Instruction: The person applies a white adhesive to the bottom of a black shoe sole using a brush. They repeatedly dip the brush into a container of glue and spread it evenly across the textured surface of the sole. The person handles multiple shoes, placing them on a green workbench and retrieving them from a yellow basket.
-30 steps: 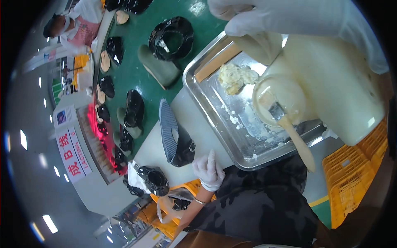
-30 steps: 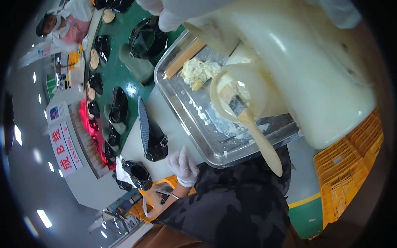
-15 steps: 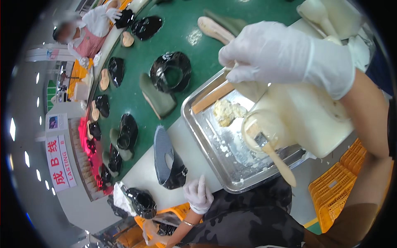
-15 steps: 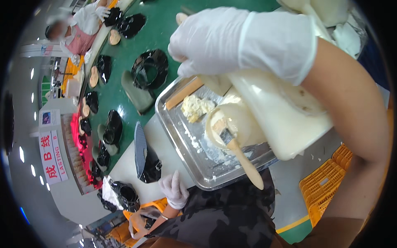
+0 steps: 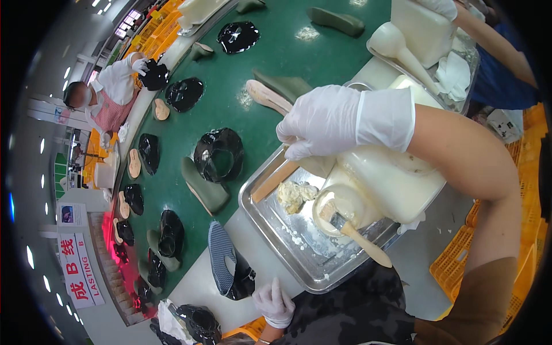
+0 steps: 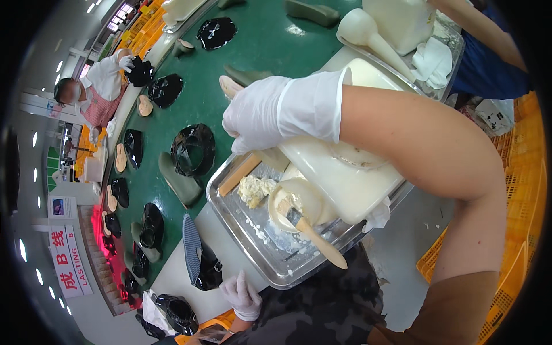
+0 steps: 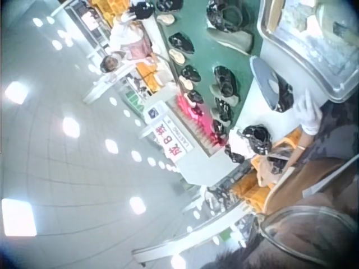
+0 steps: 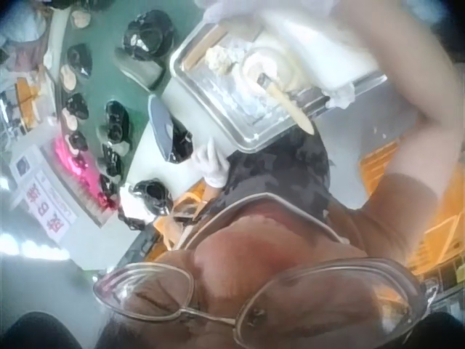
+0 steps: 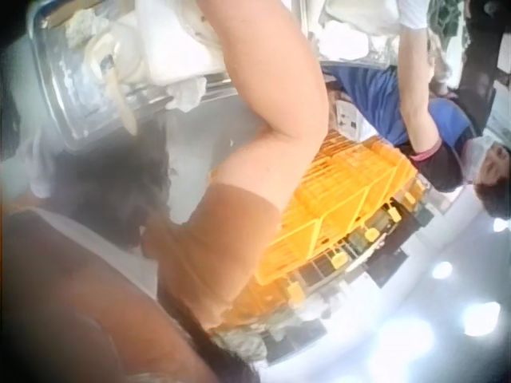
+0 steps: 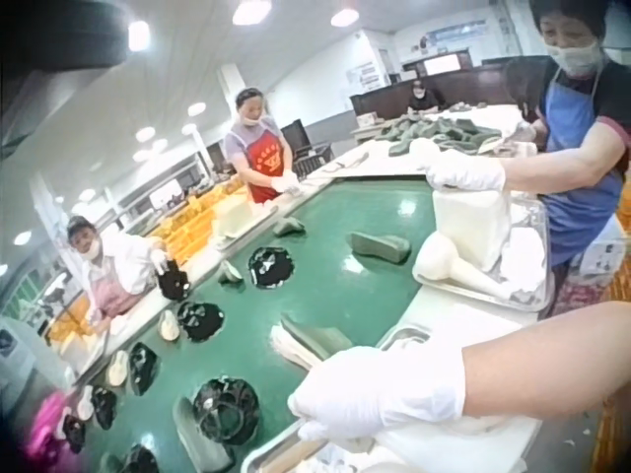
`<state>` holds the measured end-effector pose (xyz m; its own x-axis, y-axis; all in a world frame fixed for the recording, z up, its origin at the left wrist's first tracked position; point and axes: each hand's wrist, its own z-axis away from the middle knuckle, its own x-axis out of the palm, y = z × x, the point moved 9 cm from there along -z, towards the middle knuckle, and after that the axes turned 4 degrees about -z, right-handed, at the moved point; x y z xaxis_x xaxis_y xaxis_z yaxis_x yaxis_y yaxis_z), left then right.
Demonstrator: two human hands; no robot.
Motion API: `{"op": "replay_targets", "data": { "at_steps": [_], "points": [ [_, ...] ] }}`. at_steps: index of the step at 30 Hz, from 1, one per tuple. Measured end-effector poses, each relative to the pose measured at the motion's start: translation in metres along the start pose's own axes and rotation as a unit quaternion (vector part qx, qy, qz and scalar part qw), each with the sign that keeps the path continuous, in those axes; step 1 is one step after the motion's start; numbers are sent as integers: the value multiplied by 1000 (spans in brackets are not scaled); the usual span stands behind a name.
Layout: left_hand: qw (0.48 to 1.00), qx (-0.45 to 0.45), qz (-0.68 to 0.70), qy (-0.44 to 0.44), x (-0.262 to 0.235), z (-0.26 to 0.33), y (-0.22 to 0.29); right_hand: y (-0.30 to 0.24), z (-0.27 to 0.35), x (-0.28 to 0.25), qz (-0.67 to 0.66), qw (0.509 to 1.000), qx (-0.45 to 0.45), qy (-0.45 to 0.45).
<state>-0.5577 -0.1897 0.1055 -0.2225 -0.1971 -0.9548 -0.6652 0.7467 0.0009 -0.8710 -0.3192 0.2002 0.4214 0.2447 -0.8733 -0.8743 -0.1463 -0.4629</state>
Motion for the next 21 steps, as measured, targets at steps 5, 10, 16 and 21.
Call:
{"op": "replay_targets", "data": {
  "at_steps": [5, 10, 16, 21],
  "points": [
    [1000, 0, 16, -1, -1, 0, 0, 0, 0, 0, -13, 1000, 24, -15],
    [1000, 4, 17, 5, 0, 3, -2, 2, -2, 3, -28, 999, 25, -10],
    [1000, -5, 16, 8, -3, 2, -2, -1, 4, -11, -3, 999, 28, 33],
    [1000, -14, 6, 11, -7, -2, 8, 5, 0, -4, 12, 999, 35, 13]
  ]
}}
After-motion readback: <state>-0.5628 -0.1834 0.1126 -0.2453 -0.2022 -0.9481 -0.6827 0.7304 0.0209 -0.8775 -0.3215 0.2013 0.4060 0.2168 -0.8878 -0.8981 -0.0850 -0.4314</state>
